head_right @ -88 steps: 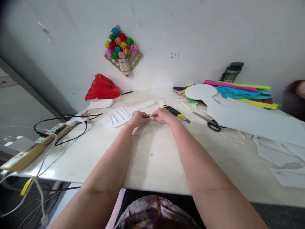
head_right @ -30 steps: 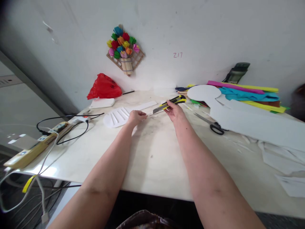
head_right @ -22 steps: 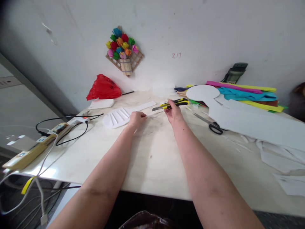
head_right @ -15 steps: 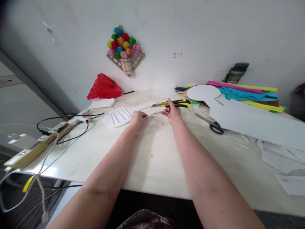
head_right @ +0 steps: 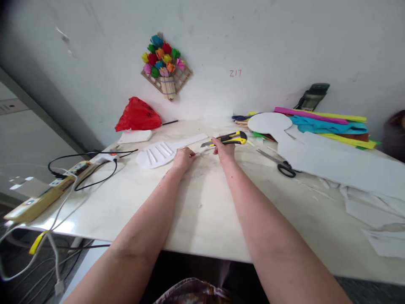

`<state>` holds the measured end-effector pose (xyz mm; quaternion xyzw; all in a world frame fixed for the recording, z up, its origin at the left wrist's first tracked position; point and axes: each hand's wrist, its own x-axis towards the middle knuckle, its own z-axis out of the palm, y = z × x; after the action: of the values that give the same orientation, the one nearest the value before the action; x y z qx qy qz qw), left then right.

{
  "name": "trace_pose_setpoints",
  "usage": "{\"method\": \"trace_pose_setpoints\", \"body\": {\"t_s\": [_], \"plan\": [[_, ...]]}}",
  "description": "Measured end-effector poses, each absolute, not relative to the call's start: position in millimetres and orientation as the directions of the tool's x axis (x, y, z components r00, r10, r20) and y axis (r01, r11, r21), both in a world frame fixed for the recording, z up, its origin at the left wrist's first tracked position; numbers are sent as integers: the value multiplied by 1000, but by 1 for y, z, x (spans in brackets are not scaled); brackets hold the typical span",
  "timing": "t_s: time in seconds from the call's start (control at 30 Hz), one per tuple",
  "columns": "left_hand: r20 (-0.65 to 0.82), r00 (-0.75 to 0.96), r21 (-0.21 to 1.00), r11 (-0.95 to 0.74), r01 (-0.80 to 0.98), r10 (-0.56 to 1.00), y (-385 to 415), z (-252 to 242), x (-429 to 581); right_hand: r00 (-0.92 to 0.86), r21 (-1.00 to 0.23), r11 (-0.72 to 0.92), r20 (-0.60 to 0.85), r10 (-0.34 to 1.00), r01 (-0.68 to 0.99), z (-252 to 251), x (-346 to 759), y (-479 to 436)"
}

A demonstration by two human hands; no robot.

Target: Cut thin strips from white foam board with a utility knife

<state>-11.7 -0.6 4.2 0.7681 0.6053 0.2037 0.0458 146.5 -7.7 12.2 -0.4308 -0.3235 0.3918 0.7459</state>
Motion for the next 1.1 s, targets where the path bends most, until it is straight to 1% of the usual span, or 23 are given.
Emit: {"method": "trace_pose_setpoints", "body": {"t_s": [0.1,0.23,0.37,0.5,0.57,0.67,0.7,0.77,0.83,0.87,0.9,0.93,1.0,1.07,1.1], "plan": [[268,196,328,-281,902,943,0,3,-12,433,-917,258,109,895,-304,13,143,-10],[292,273,319,-362,876,917,1,1,-14,346,-933,154,34,938,-326,15,140,-14],[292,276,341,-369,865,916,4,-1,-16,320,-918,96,-34,947,-384,10,139,-12],[302,265,358,-366,859,916,6,-3,-15,230,-889,54,-58,972,-454,3,137,-4],[306,267,362,-371,855,914,6,-4,-15,261,-886,89,-38,965,-454,3,136,-2],[305,260,374,-367,852,916,7,-4,-15,422,-904,212,39,906,-371,5,135,-3],[303,255,379,-361,852,918,7,-4,-15,440,-908,229,57,896,-349,7,134,-4],[298,245,385,-351,853,922,7,-3,-15,391,-916,191,41,919,-352,7,130,-6],[300,240,385,-347,855,923,7,-3,-15,320,-920,104,-25,947,-378,6,126,-7],[303,238,381,-346,857,923,8,-3,-16,312,-921,77,-50,949,-383,4,125,-6],[305,237,376,-345,860,922,8,-4,-16,339,-921,84,-54,939,-379,3,124,-5],[307,239,370,-347,862,921,9,-4,-16,401,-922,135,-24,916,-363,1,124,-3],[310,243,358,-350,865,919,10,-5,-17,567,-905,318,109,816,-284,-1,128,0],[314,249,351,-356,866,916,11,-6,-18,600,-896,405,226,767,-180,-1,132,1],[319,253,350,-362,864,913,12,-6,-19,599,-899,411,248,761,-150,0,134,0]]}}
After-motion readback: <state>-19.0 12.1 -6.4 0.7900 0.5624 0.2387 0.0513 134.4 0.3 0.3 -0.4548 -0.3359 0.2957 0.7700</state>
